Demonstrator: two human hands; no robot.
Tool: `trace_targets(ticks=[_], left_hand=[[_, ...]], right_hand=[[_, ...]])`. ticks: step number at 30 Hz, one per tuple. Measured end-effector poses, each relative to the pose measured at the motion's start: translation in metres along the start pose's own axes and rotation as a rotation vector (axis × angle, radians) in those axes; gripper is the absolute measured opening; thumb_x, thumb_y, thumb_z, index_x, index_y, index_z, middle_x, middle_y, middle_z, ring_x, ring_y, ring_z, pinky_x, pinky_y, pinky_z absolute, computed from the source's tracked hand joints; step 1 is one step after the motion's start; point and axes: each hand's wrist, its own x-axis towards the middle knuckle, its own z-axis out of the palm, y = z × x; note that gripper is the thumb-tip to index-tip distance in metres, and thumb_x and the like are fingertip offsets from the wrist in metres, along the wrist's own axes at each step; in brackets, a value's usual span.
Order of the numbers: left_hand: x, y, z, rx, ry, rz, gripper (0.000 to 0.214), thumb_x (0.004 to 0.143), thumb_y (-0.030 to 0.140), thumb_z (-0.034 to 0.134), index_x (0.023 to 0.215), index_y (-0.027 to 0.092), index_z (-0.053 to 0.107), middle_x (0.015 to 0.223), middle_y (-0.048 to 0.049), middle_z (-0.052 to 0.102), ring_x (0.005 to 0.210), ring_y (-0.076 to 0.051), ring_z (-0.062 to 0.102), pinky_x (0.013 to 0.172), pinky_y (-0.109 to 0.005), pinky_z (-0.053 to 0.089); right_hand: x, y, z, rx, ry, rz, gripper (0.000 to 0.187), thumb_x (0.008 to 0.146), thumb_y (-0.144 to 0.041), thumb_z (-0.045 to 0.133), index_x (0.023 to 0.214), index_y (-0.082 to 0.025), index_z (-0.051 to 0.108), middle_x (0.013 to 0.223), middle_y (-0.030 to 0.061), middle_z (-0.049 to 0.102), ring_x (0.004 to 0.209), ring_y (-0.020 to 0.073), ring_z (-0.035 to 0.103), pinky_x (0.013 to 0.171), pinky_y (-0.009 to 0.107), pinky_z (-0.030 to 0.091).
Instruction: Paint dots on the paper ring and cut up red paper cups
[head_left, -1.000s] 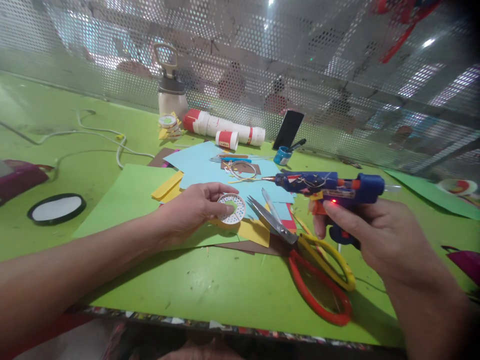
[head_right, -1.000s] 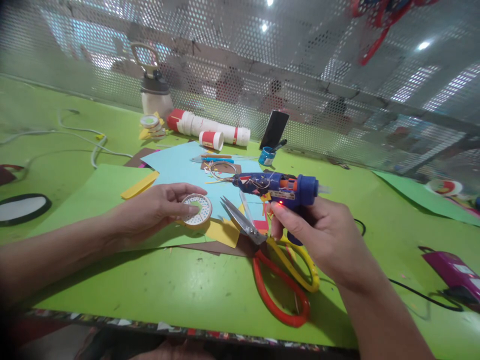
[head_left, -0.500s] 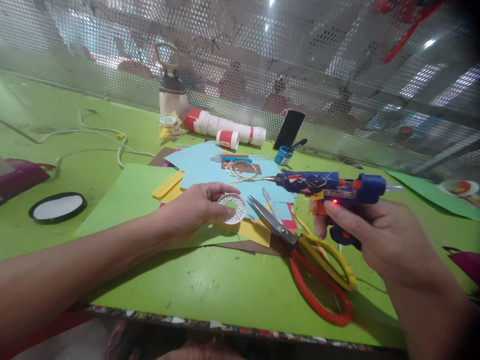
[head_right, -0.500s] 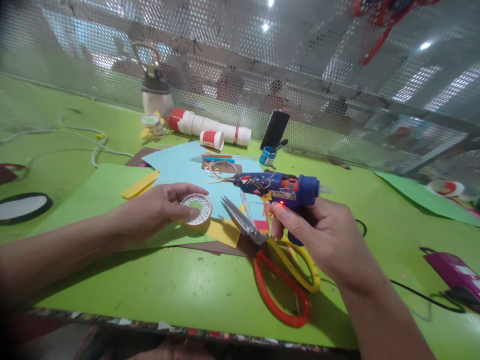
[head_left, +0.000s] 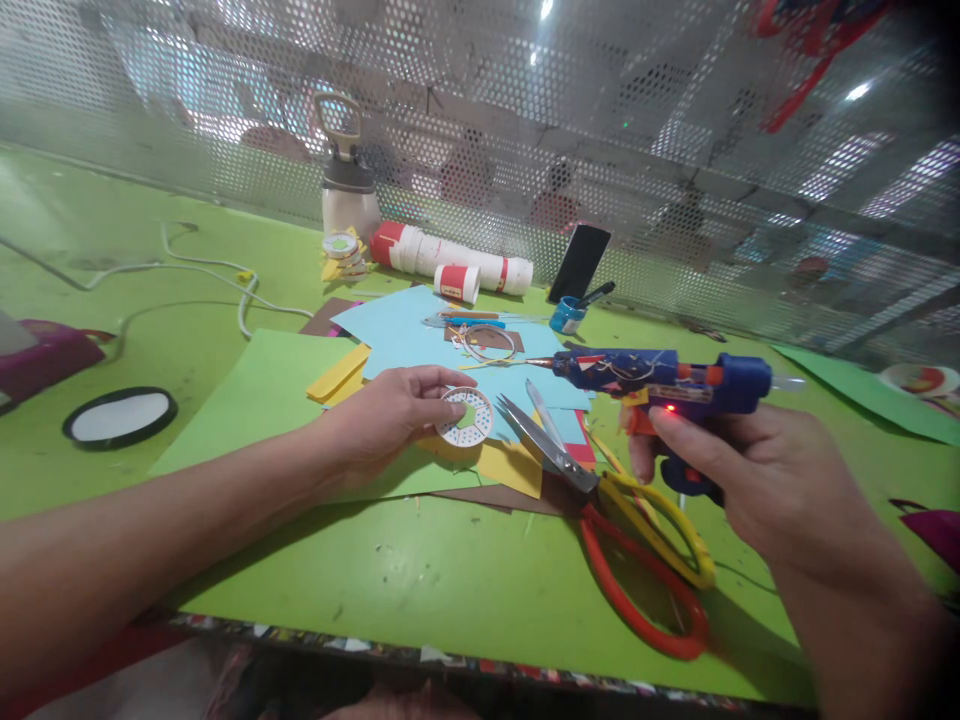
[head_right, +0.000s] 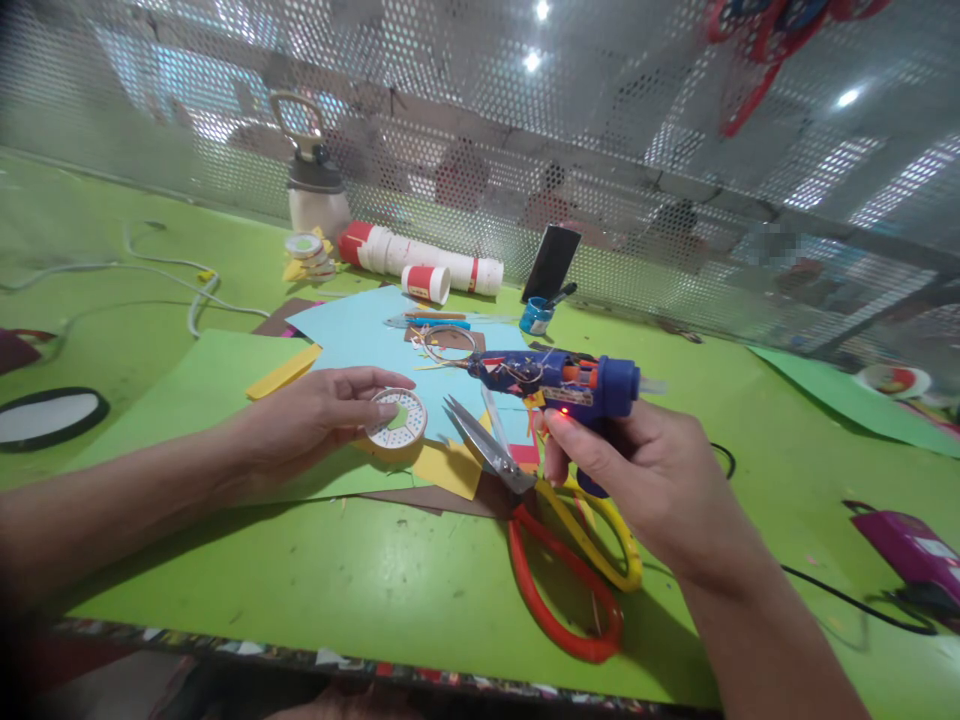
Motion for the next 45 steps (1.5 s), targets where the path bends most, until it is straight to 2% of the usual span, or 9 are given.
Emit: trace_targets(ticks=[6, 11, 20, 25, 28, 34, 37, 40, 45], left_hand=[[0.001, -0.001, -0.001, -0.006, -0.010, 0.005, 0.026, 0.074, 0.016, 0.075, 0.099, 0.013, 0.069, 0.087, -0.0063, 0.071, 0.073, -0.015, 0.062, 0.075, -0.032, 0.047], [-0.002, 0.000, 0.000, 0.073, -0.020, -0.004, 0.046, 0.062, 0.008, 0.079, 0.106, 0.014, 0.067, 0.083, -0.0038, 0.070, 0.071, -0.016, 0.062, 0.071, -0.031, 0.045], [-0.006, 0.004, 0.000, 0.101, -0.034, -0.012, 0.053, 0.060, 0.011, 0.082, 0.111, 0.016, 0.066, 0.091, -0.0045, 0.072, 0.077, -0.017, 0.062, 0.073, -0.031, 0.045], [-0.006, 0.003, -0.001, 0.081, -0.035, 0.015, 0.048, 0.062, 0.013, 0.081, 0.108, 0.016, 0.068, 0.095, -0.0041, 0.070, 0.078, -0.016, 0.060, 0.070, -0.028, 0.043], [-0.005, 0.002, -0.002, 0.056, -0.053, 0.018, 0.045, 0.064, 0.010, 0.078, 0.107, 0.016, 0.068, 0.095, -0.0043, 0.070, 0.079, -0.015, 0.061, 0.071, -0.028, 0.044], [-0.003, 0.003, -0.004, 0.035, -0.041, 0.050, 0.047, 0.063, 0.005, 0.075, 0.109, 0.014, 0.068, 0.089, -0.0041, 0.068, 0.077, -0.015, 0.062, 0.073, -0.028, 0.047], [-0.004, 0.005, -0.002, -0.008, -0.040, 0.056, 0.037, 0.069, 0.007, 0.072, 0.105, 0.012, 0.069, 0.090, -0.0057, 0.070, 0.075, -0.015, 0.062, 0.073, -0.027, 0.049], [-0.005, 0.007, 0.000, -0.091, -0.034, 0.055, 0.021, 0.076, 0.009, 0.069, 0.096, 0.009, 0.070, 0.089, -0.0085, 0.071, 0.074, -0.014, 0.064, 0.074, -0.027, 0.052], [-0.004, 0.005, 0.001, -0.142, -0.034, 0.073, 0.018, 0.076, 0.012, 0.070, 0.094, 0.008, 0.071, 0.083, -0.0085, 0.071, 0.071, -0.014, 0.064, 0.069, -0.026, 0.053]], right_hand=[[0.001, -0.004, 0.002, 0.031, 0.017, 0.025, 0.034, 0.087, -0.048, 0.065, 0.065, -0.023, 0.072, 0.060, -0.0009, 0.067, 0.057, 0.0135, 0.058, 0.053, 0.025, 0.045], [0.006, 0.000, 0.002, 0.051, 0.062, 0.079, 0.036, 0.086, -0.050, 0.065, 0.066, -0.020, 0.071, 0.061, 0.0006, 0.068, 0.058, 0.0135, 0.059, 0.055, 0.025, 0.045], [0.035, 0.048, 0.003, -0.044, 0.279, 0.281, 0.029, 0.088, -0.041, 0.067, 0.077, -0.014, 0.067, 0.064, 0.0006, 0.068, 0.058, 0.0144, 0.064, 0.056, 0.027, 0.050], [0.050, 0.082, 0.008, -0.163, 0.253, 0.442, 0.025, 0.096, -0.035, 0.060, 0.111, -0.015, 0.064, 0.103, 0.0050, 0.069, 0.082, 0.0165, 0.068, 0.072, 0.035, 0.058], [0.057, 0.100, 0.015, -0.267, 0.260, 0.494, 0.030, 0.096, -0.033, 0.061, 0.120, -0.016, 0.061, 0.117, 0.0078, 0.066, 0.095, 0.0205, 0.067, 0.080, 0.040, 0.058], [0.073, 0.122, 0.022, -0.508, 0.233, 0.460, 0.031, 0.095, -0.033, 0.062, 0.123, -0.018, 0.060, 0.125, 0.0087, 0.063, 0.104, 0.0235, 0.065, 0.087, 0.044, 0.056], [0.083, 0.127, 0.020, -0.586, 0.177, 0.414, 0.032, 0.095, -0.032, 0.061, 0.123, -0.018, 0.060, 0.126, 0.0091, 0.062, 0.105, 0.0236, 0.064, 0.088, 0.045, 0.055], [0.091, 0.132, 0.018, -0.631, 0.123, 0.375, 0.033, 0.095, -0.032, 0.062, 0.124, -0.017, 0.060, 0.126, 0.0093, 0.062, 0.106, 0.0239, 0.064, 0.088, 0.045, 0.055], [0.091, 0.134, 0.015, -0.633, 0.094, 0.334, 0.032, 0.095, -0.032, 0.062, 0.124, -0.018, 0.060, 0.126, 0.0092, 0.062, 0.105, 0.0234, 0.064, 0.088, 0.045, 0.055]])
